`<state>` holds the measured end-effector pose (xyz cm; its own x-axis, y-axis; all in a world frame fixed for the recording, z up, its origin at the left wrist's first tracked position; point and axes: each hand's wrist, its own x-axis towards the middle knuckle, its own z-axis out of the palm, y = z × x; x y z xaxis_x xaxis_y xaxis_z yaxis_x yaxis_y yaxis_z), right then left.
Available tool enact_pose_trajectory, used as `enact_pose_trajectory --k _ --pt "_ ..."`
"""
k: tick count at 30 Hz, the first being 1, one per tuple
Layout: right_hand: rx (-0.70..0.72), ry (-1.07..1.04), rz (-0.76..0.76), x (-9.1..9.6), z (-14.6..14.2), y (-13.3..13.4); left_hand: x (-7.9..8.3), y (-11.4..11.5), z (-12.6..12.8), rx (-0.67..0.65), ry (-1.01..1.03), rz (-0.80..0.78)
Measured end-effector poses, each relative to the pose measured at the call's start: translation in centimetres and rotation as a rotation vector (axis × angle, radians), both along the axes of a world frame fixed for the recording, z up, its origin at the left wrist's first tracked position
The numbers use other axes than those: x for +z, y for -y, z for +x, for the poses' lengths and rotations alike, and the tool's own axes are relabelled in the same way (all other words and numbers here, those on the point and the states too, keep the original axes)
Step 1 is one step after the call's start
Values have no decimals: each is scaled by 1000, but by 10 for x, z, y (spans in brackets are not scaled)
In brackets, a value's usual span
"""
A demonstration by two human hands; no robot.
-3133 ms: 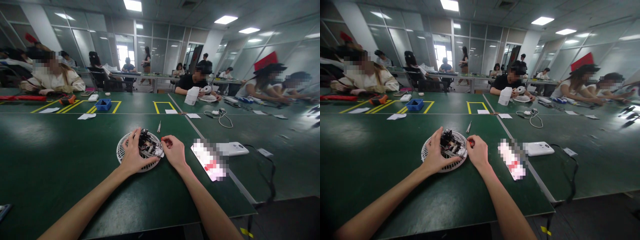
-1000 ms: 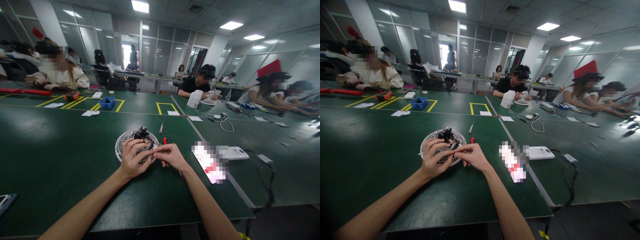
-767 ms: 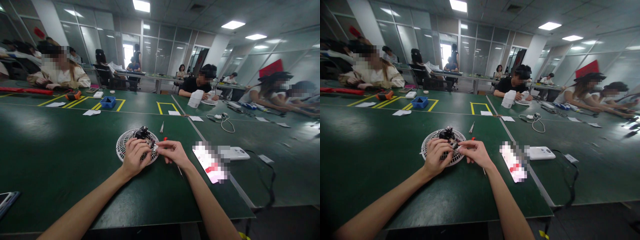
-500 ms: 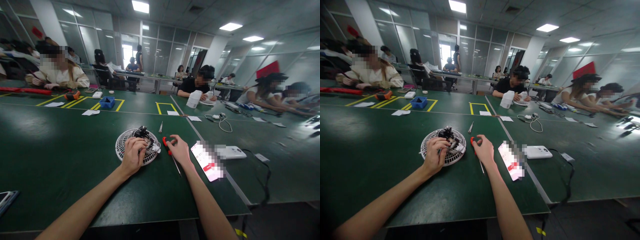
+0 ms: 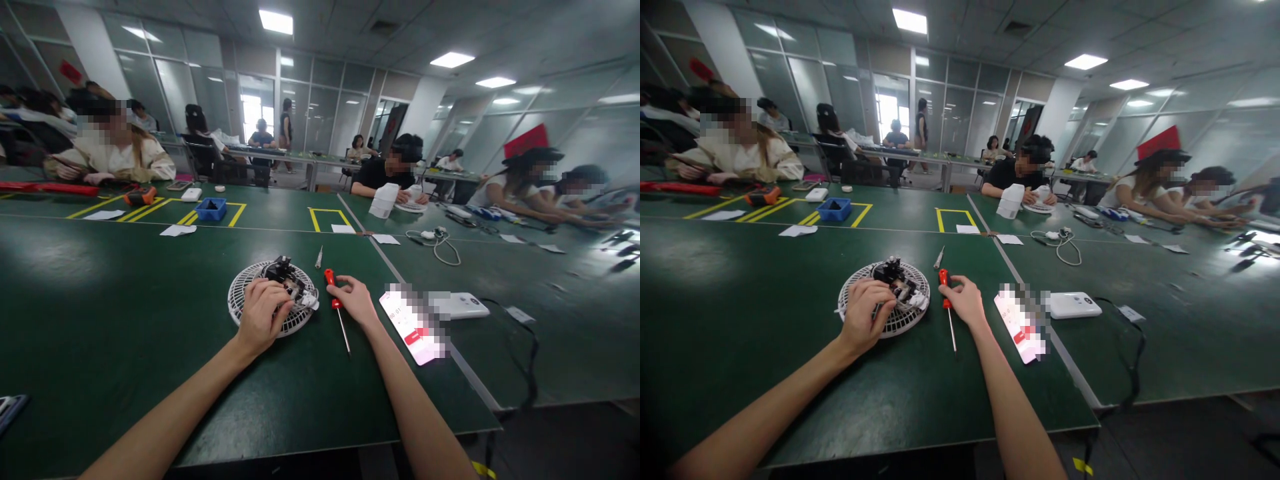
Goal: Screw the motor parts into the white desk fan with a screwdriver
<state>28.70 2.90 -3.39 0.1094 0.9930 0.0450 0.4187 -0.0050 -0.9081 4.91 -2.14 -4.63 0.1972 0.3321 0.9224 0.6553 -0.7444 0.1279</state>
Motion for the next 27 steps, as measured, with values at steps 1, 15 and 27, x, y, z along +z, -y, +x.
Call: enact_pose_trajectory --k 1,15,27 --pt "17 -161 -3 1 1 -1 0 0 0 0 2 -3" --pt "7 -969 -2 11 -4 5 -6 -4 1 20 173 -32" --pt "-7 -968 82 7 -9 5 -5 -3 3 26 191 -31"
